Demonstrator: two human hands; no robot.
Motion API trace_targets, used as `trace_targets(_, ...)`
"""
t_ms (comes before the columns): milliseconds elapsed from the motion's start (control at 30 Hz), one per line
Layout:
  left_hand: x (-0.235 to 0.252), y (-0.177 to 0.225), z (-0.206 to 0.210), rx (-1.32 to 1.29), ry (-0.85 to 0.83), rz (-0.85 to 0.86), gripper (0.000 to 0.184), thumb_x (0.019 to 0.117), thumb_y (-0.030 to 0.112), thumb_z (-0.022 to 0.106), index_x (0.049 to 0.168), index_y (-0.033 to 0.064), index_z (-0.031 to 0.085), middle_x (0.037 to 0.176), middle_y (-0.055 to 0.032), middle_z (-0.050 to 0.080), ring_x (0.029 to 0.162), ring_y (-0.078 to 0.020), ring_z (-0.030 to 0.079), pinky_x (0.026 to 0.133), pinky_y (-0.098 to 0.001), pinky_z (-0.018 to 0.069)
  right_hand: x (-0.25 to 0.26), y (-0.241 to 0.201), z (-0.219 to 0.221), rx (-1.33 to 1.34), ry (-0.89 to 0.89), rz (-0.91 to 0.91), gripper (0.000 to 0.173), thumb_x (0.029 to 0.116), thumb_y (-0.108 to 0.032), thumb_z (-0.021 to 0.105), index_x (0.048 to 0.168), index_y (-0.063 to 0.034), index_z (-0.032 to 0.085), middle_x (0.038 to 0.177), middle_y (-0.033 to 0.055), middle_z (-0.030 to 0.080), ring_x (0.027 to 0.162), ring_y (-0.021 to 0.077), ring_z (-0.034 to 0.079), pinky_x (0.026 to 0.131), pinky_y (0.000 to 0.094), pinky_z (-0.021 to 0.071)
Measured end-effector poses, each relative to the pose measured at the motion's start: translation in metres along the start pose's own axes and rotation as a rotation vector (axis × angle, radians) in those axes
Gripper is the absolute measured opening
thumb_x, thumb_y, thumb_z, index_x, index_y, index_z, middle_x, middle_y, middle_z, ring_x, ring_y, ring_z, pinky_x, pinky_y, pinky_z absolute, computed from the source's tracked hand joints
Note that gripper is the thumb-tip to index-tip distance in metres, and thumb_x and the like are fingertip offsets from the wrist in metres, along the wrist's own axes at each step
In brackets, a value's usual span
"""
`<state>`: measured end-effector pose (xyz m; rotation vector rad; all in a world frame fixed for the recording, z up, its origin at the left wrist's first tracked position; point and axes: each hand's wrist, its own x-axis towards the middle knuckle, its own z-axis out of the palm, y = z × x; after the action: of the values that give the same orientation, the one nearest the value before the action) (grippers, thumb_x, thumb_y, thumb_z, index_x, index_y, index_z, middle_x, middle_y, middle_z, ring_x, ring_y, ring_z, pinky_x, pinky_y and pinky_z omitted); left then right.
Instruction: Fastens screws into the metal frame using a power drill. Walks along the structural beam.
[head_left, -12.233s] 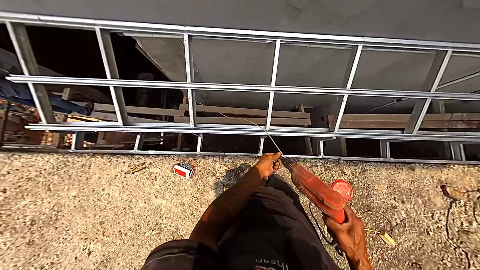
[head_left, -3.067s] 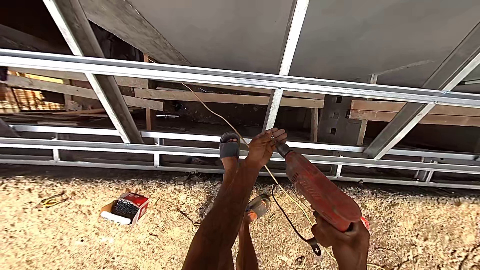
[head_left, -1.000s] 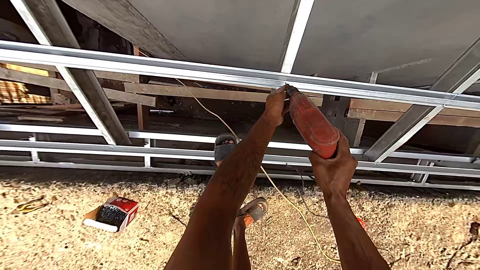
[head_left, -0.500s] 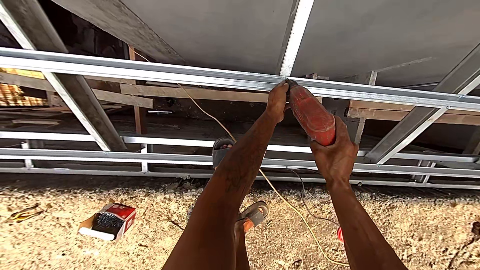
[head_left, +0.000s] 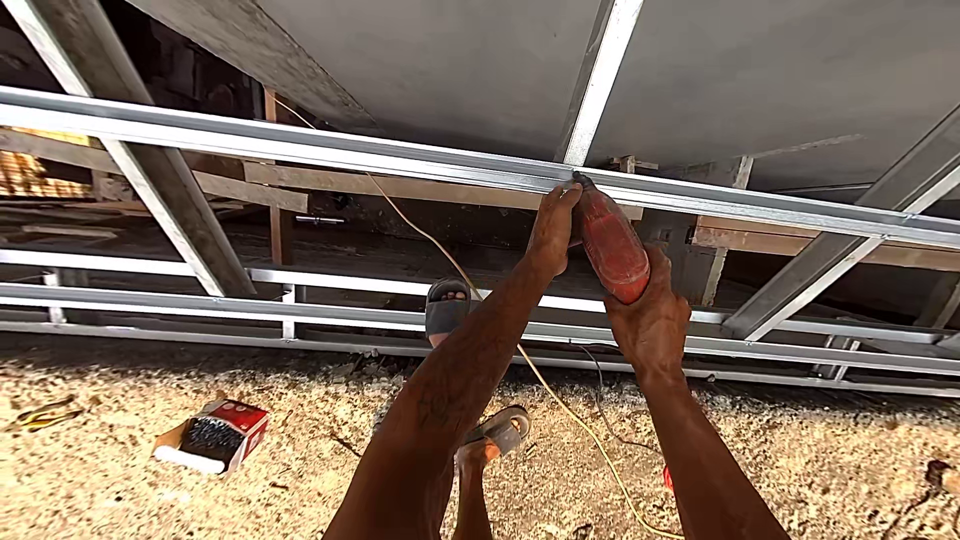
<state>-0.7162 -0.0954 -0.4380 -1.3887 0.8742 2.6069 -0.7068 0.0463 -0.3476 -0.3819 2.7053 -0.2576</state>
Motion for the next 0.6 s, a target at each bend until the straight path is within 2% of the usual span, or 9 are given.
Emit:
trace_targets(33,-0.02,-0.002,-0.003,0.015,-0.024,-0.017,0.062,0.1047,0.05,0.049,0.156,0.0193,0.034,0.14,-0.0179,0.056,0.113,-0.0322,0.062,0.088,-0.0504,0.0553,-0.001,-0.003,0.0,-0.021,-0.02,0.01,0.078,0.0815,-0.008,0.074,0.153,-0.0039,0.043,0.101,0.0256,0.072,0.09,0.0454,0.071,0.077,0.0623,0.053)
trace_targets(100,-0.062,0.003,-0.001,0.044,-0.067,-0.071,0.074,0.1008,0.052,0.057,0.16,0.0228,0.024,0.143,-0.0186,0.053,0.114,-0.0333,0.062,0.086,-0.0494,0.0555,-0.002,-0.012,-0.002,-0.054,-0.054,0.015,0.078,0.0818,-0.008,0.074,0.153,-0.0024,0.043,0.104,0.0262,0.072,0.092,0.0469,0.071,0.077,0.0634,0.0533)
trace_targets(167,-0.087,0.009,0.009,0.093,-0.063,-0.111,0.084,0.0971,0.038,0.069,0.161,0.0199,0.018,0.139,-0.0208,0.055,0.115,-0.0322,0.063,0.09,-0.0481,0.0559,-0.005,-0.019,-0.003,-0.065,-0.052,-0.018,0.073,0.0829,-0.012,0.077,0.148,0.0017,0.047,0.105,0.0265,0.072,0.09,0.047,0.072,0.075,0.0642,0.0538)
trace_targets(233,-0.093,0.015,0.024,0.161,-0.03,-0.104,0.094,0.0891,0.026,0.08,0.16,0.0142,0.019,0.136,-0.0205,0.056,0.119,-0.0294,0.061,0.097,-0.047,0.0534,-0.003,-0.024,-0.008,-0.065,-0.06,-0.03,0.063,0.0836,-0.016,0.078,0.138,0.0041,0.053,0.1,0.0245,0.072,0.089,0.0449,0.072,0.075,0.0626,0.0539)
trace_targets(333,-0.085,0.021,0.04,0.204,0.038,-0.084,0.086,0.0838,0.014,0.08,0.153,0.0076,0.03,0.125,-0.0198,0.061,0.113,-0.0279,0.063,0.095,-0.0461,0.0536,0.005,-0.027,-0.018,-0.087,-0.081,-0.024,0.061,0.0836,-0.016,0.077,0.137,0.0031,0.054,0.095,0.023,0.073,0.087,0.0437,0.072,0.074,0.0617,0.0537)
trace_targets(400,-0.083,0.022,0.044,0.175,0.062,-0.071,0.077,0.0832,0.01,0.078,0.148,0.0053,0.038,0.119,-0.0189,0.063,0.107,-0.0268,0.064,0.091,-0.0447,0.0545,0.01,-0.028,-0.026,-0.122,-0.123,-0.032,0.066,0.0846,-0.017,0.076,0.142,0.0017,0.052,0.1,0.0236,0.073,0.089,0.0441,0.072,0.076,0.0621,0.0539)
trace_targets(500,-0.08,0.023,0.045,0.154,0.095,-0.041,0.06,0.0832,0.01,0.076,0.136,0.0033,0.049,0.11,-0.0163,0.065,0.099,-0.0236,0.065,0.085,-0.0409,0.0549,0.017,-0.032,-0.034,-0.173,-0.173,-0.053,0.07,0.0864,-0.018,0.075,0.148,0.0,0.047,0.105,0.0238,0.073,0.091,0.0446,0.072,0.077,0.0621,0.0543)
trace_targets(600,-0.079,0.023,0.045,0.155,0.117,-0.027,0.055,0.0821,0.01,0.076,0.131,0.002,0.053,0.105,-0.0149,0.065,0.094,-0.0218,0.065,0.082,-0.0393,0.0544,0.019,-0.033,-0.037,-0.2,-0.195,-0.064,0.07,0.0869,-0.018,0.074,0.149,-0.0008,0.047,0.107,0.0238,0.073,0.091,0.0443,0.072,0.077,0.0613,0.0545)
